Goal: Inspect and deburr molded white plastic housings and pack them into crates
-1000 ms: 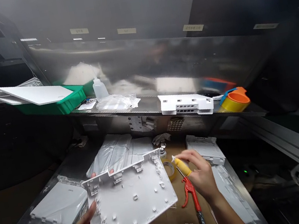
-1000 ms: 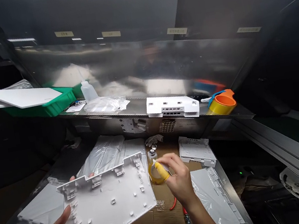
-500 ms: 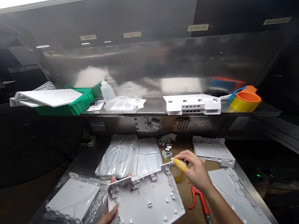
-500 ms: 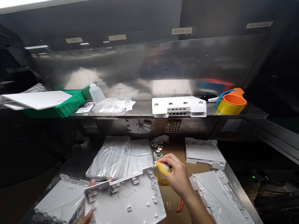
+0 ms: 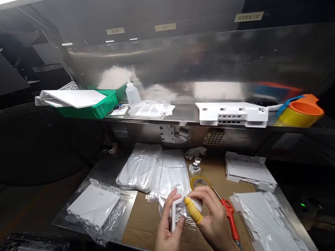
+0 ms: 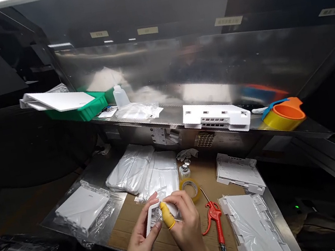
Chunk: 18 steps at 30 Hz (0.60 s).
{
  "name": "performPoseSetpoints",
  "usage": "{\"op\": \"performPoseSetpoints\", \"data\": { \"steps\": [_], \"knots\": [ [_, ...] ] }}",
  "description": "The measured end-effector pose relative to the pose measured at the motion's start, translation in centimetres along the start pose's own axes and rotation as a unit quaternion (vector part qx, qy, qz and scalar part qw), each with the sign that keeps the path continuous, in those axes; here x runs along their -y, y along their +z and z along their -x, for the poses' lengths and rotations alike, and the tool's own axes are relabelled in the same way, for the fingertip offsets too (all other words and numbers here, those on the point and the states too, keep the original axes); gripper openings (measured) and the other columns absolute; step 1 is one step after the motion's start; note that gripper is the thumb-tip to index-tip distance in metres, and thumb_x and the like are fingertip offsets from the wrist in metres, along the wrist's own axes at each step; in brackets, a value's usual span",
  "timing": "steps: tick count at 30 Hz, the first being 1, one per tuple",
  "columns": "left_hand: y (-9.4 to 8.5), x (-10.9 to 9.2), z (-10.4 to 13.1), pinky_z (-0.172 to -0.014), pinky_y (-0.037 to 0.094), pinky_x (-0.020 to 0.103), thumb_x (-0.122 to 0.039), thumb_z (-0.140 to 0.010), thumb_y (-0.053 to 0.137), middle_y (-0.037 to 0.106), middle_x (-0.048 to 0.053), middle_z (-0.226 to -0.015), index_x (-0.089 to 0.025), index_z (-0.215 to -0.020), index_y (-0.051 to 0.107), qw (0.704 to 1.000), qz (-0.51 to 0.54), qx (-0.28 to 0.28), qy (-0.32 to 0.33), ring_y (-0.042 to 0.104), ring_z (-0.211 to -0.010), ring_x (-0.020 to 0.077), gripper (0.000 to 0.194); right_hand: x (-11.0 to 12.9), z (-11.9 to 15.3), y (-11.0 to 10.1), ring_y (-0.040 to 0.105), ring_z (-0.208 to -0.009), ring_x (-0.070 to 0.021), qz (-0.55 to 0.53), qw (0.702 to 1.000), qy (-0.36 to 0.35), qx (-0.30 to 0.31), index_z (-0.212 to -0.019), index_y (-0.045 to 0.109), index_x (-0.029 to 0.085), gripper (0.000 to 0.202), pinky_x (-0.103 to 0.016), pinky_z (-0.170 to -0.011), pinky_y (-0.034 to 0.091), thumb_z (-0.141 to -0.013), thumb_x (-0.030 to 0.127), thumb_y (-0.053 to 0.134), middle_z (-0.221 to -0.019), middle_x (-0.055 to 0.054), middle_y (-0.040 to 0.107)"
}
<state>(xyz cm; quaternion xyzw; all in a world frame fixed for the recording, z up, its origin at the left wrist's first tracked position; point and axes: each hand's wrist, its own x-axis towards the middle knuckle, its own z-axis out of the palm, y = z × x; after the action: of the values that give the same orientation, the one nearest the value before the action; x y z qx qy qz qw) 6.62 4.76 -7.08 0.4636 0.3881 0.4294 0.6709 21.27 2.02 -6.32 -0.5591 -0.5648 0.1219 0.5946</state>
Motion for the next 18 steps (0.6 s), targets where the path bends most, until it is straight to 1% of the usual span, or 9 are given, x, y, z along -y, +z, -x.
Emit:
{"op": "performPoseSetpoints", "data": {
  "steps": [3, 5, 8, 10, 12, 15, 17, 18],
  "knots": [
    [-0.9, 0.9, -0.3, -0.126, 0.022, 0.044, -0.035, -0.089, 0.071, 0.045, 0.003, -0.160, -0.033, -0.134, 0.064, 0.999, -0.020, 0.039, 0.002, 0.032, -0.151, 0.0296, 0.045, -0.8, 0.1, -0.2, 0.063, -0.091, -0.0185, 0.014, 0.999, 0.044, -0.023, -0.099, 0.069, 0.023, 0.012, -0.027, -0.078, 0.050, -0.091, 0.016, 0.064, -0.097, -0.004, 0.065],
    [-1.3, 1.4, -0.5, -0.126, 0.022, 0.046, -0.037, -0.091, 0.068, 0.042, 0.003, -0.162, -0.034, -0.135, 0.062, 0.999, -0.026, 0.045, 0.004, 0.032, -0.151, 0.0298, 0.045, -0.9, 0.2, -0.3, 0.063, -0.093, -0.0186, 0.012, 0.998, 0.062, -0.031, -0.098, 0.069, 0.023, 0.011, -0.027, -0.081, 0.050, -0.091, 0.016, 0.064, -0.097, -0.004, 0.066],
    [-1.6, 1.7, -0.7, -0.126, 0.021, 0.045, -0.036, -0.090, 0.069, 0.042, 0.003, -0.162, -0.034, -0.135, 0.062, 0.999, -0.024, 0.047, 0.002, 0.031, -0.152, 0.0298, 0.046, -1.0, 0.5, 0.0, 0.063, -0.094, -0.0193, -0.010, 0.998, 0.055, -0.005, -0.102, 0.069, 0.023, 0.014, -0.028, -0.080, 0.049, -0.092, 0.018, 0.062, -0.100, -0.005, 0.066],
    [-1.6, 1.5, -0.6, -0.126, 0.022, 0.044, -0.037, -0.089, 0.071, 0.043, 0.003, -0.161, -0.033, -0.136, 0.062, 0.999, -0.008, 0.044, -0.013, 0.032, -0.152, 0.0297, 0.048, -2.3, 0.5, 0.5, 0.062, -0.096, -0.0205, -0.006, 0.997, 0.072, 0.018, -0.103, 0.071, 0.023, 0.015, -0.030, -0.081, 0.049, -0.091, 0.023, 0.062, -0.102, -0.005, 0.066],
    [-1.8, 1.0, -0.5, -0.124, 0.027, 0.043, -0.036, -0.086, 0.074, 0.046, 0.004, -0.159, -0.032, -0.137, 0.061, 0.998, 0.023, 0.034, -0.046, 0.035, -0.150, 0.0303, 0.053, -5.4, 0.5, 0.9, 0.062, -0.096, -0.0224, 0.019, 0.993, 0.119, 0.016, -0.099, 0.072, 0.022, 0.015, -0.032, -0.082, 0.049, -0.090, 0.028, 0.061, -0.102, -0.006, 0.067],
    [-2.4, -0.3, -0.2, -0.115, 0.042, 0.043, -0.033, -0.081, 0.079, 0.054, 0.007, -0.153, -0.032, -0.142, 0.057, 0.988, 0.095, 0.015, -0.121, 0.048, -0.141, 0.0341, 0.065, -12.2, 0.4, 0.8, 0.061, -0.094, -0.0261, 0.069, 0.978, 0.197, -0.025, -0.089, 0.073, 0.019, 0.018, -0.037, -0.082, 0.047, -0.086, 0.029, 0.060, -0.098, -0.009, 0.068],
    [-3.0, -1.2, 0.0, -0.105, 0.052, 0.043, -0.030, -0.079, 0.081, 0.060, 0.007, -0.147, -0.035, -0.148, 0.049, 0.974, 0.141, -0.003, -0.175, 0.059, -0.130, 0.0355, 0.076, -16.7, 0.6, 0.5, 0.060, -0.096, -0.0297, 0.095, 0.966, 0.234, -0.046, -0.083, 0.073, 0.019, 0.016, -0.042, -0.083, 0.046, -0.082, 0.029, 0.060, -0.091, -0.010, 0.068],
    [-3.3, -1.6, 0.0, -0.101, 0.055, 0.044, -0.027, -0.078, 0.082, 0.063, 0.007, -0.144, -0.037, -0.151, 0.045, 0.967, 0.159, -0.016, -0.196, 0.063, -0.125, 0.0357, 0.082, -18.5, 0.8, 0.4, 0.060, -0.097, -0.0308, 0.105, 0.961, 0.250, -0.052, -0.080, 0.072, 0.020, 0.014, -0.043, -0.085, 0.045, -0.080, 0.028, 0.061, -0.088, -0.009, 0.067]
  ]
}}
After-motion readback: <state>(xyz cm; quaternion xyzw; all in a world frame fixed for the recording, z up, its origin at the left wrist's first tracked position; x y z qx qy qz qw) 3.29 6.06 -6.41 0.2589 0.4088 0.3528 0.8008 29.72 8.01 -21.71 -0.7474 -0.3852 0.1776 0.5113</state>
